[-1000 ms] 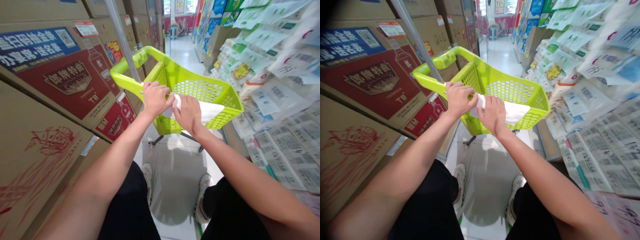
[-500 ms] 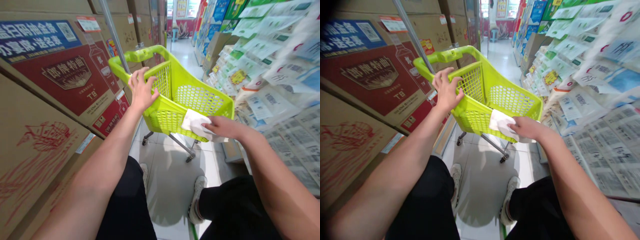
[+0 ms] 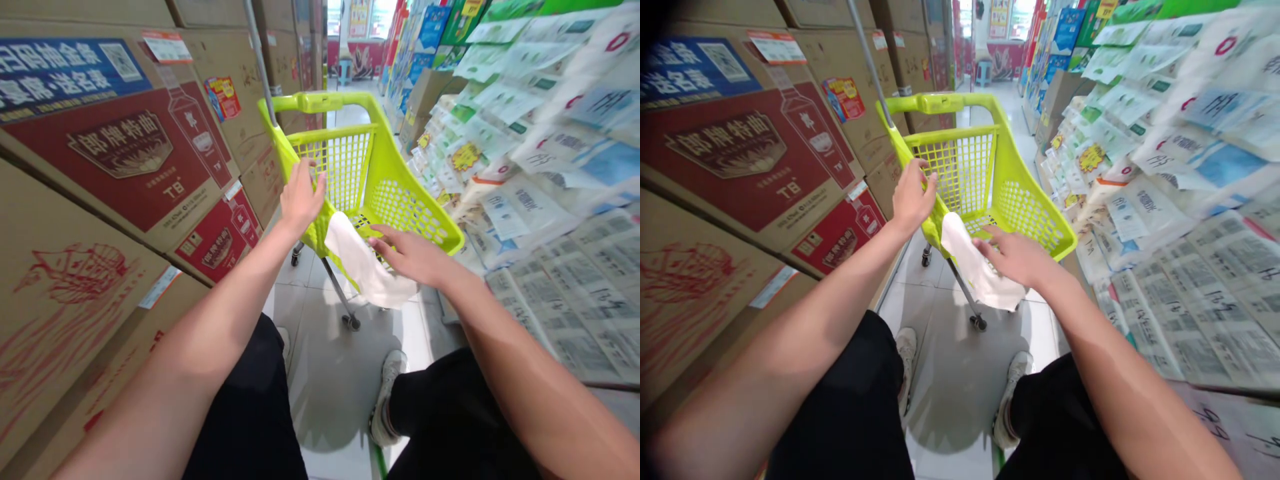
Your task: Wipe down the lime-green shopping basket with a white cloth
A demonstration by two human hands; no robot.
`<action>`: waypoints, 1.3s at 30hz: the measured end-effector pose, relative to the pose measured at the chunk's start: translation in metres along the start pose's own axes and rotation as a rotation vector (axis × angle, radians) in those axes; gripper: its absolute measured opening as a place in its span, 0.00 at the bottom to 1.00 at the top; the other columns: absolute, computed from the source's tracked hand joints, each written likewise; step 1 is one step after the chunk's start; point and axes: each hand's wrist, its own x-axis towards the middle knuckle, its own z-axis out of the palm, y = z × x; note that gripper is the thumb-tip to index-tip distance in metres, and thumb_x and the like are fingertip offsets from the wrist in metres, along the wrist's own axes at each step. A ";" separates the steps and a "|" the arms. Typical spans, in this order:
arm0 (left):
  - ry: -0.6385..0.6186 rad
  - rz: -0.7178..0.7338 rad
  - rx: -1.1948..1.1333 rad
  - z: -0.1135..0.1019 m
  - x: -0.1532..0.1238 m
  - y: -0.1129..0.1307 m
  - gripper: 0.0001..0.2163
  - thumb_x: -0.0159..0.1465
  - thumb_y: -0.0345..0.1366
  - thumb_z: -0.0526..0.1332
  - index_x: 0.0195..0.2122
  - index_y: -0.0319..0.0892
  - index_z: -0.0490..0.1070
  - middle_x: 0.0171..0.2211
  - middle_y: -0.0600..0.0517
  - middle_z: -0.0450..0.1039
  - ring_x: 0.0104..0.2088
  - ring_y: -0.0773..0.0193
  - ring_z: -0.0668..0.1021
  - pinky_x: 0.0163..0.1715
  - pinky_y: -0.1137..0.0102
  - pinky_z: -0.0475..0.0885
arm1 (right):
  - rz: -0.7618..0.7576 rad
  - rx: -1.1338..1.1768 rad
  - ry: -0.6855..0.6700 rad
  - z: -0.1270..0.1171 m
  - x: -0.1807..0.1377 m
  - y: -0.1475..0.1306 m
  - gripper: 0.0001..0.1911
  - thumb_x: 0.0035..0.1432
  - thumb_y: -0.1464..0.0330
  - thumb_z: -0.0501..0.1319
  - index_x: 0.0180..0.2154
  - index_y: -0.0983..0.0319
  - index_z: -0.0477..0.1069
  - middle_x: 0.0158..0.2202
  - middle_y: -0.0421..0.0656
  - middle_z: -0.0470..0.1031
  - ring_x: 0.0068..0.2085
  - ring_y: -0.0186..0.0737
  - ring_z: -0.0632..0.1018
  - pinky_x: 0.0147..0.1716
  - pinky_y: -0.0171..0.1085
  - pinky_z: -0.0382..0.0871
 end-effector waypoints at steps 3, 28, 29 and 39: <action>-0.188 0.044 0.020 -0.002 -0.011 0.013 0.17 0.70 0.47 0.66 0.57 0.49 0.71 0.58 0.41 0.73 0.54 0.43 0.81 0.58 0.46 0.76 | 0.109 0.000 -0.207 -0.009 -0.001 0.015 0.42 0.73 0.34 0.43 0.46 0.59 0.82 0.44 0.53 0.86 0.47 0.60 0.85 0.45 0.48 0.75; -0.694 -0.102 -0.198 -0.052 -0.007 0.022 0.21 0.63 0.34 0.66 0.57 0.42 0.79 0.32 0.48 0.78 0.32 0.56 0.80 0.40 0.62 0.76 | 0.172 0.656 0.528 -0.025 0.010 0.037 0.10 0.60 0.64 0.59 0.36 0.60 0.78 0.26 0.39 0.69 0.25 0.36 0.68 0.26 0.35 0.60; -0.787 -0.149 -0.242 -0.055 -0.009 0.023 0.18 0.63 0.35 0.67 0.55 0.43 0.79 0.28 0.50 0.75 0.28 0.58 0.78 0.35 0.63 0.74 | 0.194 0.576 0.501 -0.028 0.007 0.042 0.10 0.61 0.64 0.59 0.36 0.60 0.78 0.26 0.40 0.70 0.26 0.36 0.68 0.27 0.36 0.60; -0.480 0.008 0.060 -0.049 -0.022 0.009 0.18 0.68 0.43 0.65 0.57 0.44 0.76 0.36 0.47 0.81 0.43 0.46 0.84 0.56 0.51 0.75 | -0.144 -0.191 0.462 0.011 -0.002 -0.025 0.19 0.76 0.61 0.53 0.54 0.64 0.78 0.49 0.54 0.78 0.54 0.54 0.77 0.55 0.47 0.71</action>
